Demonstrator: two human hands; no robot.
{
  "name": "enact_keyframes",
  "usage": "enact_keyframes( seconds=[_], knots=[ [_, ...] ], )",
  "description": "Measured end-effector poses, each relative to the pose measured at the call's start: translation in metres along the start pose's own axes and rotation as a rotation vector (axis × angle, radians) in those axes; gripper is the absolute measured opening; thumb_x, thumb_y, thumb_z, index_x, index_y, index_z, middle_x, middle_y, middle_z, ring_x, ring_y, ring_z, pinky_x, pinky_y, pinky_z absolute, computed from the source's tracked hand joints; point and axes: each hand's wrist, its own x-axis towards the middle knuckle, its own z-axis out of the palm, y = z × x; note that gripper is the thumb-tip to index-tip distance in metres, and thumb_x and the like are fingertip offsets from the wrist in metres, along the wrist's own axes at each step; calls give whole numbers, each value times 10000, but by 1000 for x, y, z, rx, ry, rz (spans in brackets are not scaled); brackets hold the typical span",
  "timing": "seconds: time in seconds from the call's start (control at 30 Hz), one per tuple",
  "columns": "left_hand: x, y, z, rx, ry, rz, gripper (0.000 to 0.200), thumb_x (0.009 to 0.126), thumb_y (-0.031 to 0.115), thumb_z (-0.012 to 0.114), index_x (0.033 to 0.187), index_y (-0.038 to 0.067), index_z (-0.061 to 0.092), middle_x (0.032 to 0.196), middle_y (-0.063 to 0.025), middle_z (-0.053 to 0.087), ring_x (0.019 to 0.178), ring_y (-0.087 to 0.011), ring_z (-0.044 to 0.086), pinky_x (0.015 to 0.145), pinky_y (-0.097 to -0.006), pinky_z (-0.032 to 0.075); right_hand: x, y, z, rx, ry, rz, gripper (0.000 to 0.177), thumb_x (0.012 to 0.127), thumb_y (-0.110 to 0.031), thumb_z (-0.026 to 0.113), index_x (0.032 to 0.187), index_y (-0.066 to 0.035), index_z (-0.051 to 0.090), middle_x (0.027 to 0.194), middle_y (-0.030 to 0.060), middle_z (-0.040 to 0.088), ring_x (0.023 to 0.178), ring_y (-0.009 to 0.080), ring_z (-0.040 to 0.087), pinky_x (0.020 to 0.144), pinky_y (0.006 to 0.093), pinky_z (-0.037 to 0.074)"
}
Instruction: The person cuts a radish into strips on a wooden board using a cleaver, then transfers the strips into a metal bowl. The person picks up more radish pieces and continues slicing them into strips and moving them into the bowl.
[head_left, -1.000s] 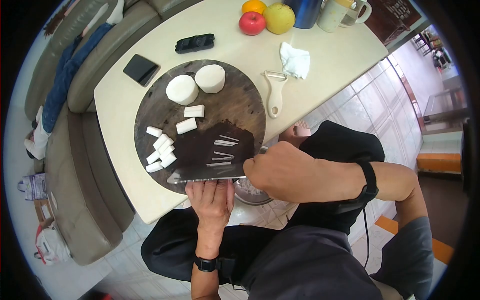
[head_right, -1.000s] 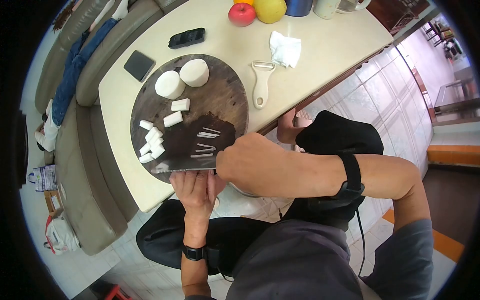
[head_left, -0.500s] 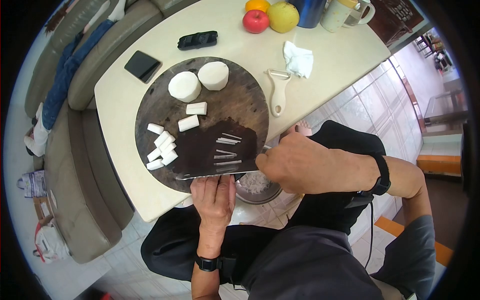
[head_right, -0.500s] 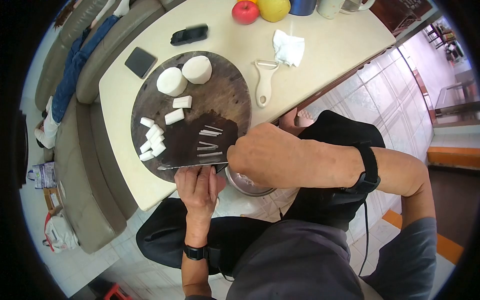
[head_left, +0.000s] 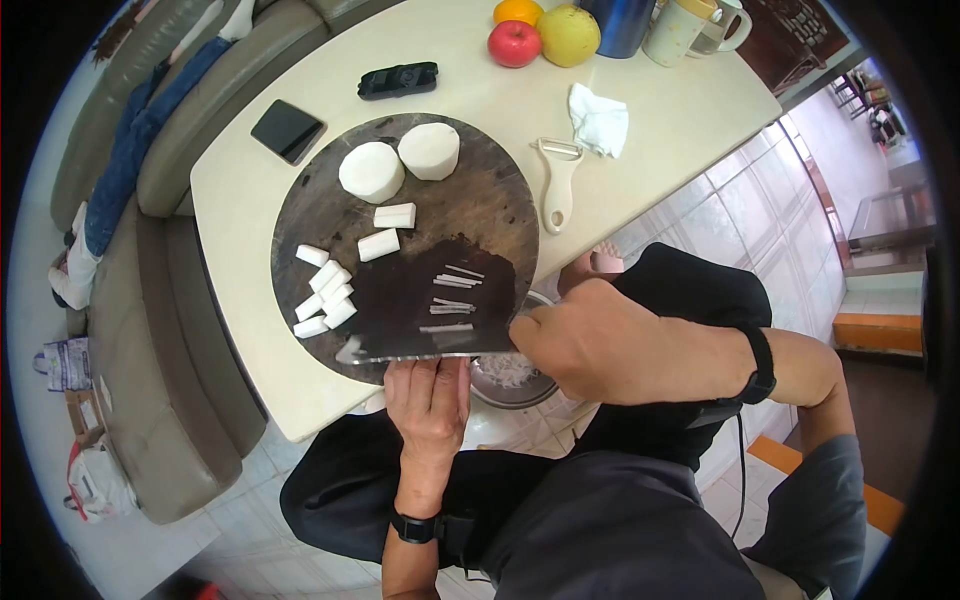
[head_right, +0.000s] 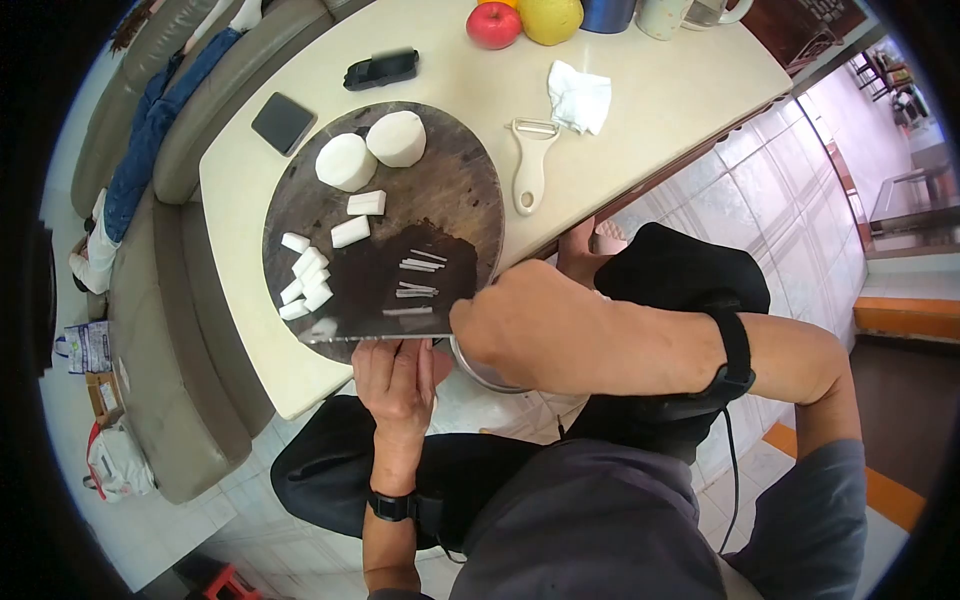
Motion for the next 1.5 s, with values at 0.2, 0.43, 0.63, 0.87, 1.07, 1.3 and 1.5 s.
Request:
enact_keyframes(
  seconds=[0.2, 0.43, 0.63, 0.87, 1.07, 1.3, 1.5],
  knots=[
    [1, 2, -4, 2, -31, -2, 215, 675, -9, 743, 878, -24, 676, 963, -150, 643, 877, -344, 605, 783, -427, 470, -2, -1, -5, -15, -31, -79, 116, 684, -77, 645, 723, 24, 603, 647, 170, 618, 634, 313, 659, 549, 393, 508],
    [0, 1, -3, 17, -26, 1, 173, 665, 6, 755, 819, -25, 684, 867, -129, 648, 834, -318, 635, 733, -417, 494, 14, 1, 10, 24, -23, -114, 117, 675, -78, 656, 733, 21, 628, 664, 170, 624, 650, 315, 662, 555, 400, 507],
    [1, 2, -1, 17, 20, 20, 173, 686, -17, 740, 845, -30, 676, 899, -141, 665, 823, -325, 631, 742, -389, 508, 16, 6, 10, 16, -46, -55, 189, 654, -27, 643, 799, 33, 538, 689, 161, 610, 630, 317, 647, 522, 400, 485],
    [-7, 1, -4, 3, -38, -20, 206, 669, 9, 758, 861, -25, 690, 913, -138, 664, 833, -318, 643, 746, -404, 523, 9, 1, -2, -5, -63, -92, 128, 694, -79, 648, 733, 33, 600, 636, 177, 620, 600, 320, 656, 521, 395, 499],
    [-4, 0, -2, 7, -11, 11, 207, 665, 11, 761, 856, -23, 690, 896, -131, 663, 836, -314, 642, 747, -407, 521, 20, 2, 9, 19, -9, -149, 118, 697, -83, 648, 715, 26, 606, 653, 172, 626, 615, 317, 659, 526, 393, 500],
    [-2, 1, -2, 5, 8, 19, 207, 668, 1, 760, 860, -25, 690, 880, -124, 662, 844, -309, 644, 764, -410, 523, 15, 6, 3, 54, -103, -44, 197, 646, -26, 649, 793, 19, 525, 678, 145, 597, 617, 320, 633, 518, 408, 471],
    [-6, 0, -3, 13, -7, 4, 204, 666, 1, 760, 856, -25, 692, 880, -124, 664, 831, -306, 648, 759, -411, 523, 13, 6, -4, -26, -69, -128, 120, 702, -88, 639, 732, 23, 605, 617, 173, 616, 592, 326, 652, 520, 399, 496]
  ],
)
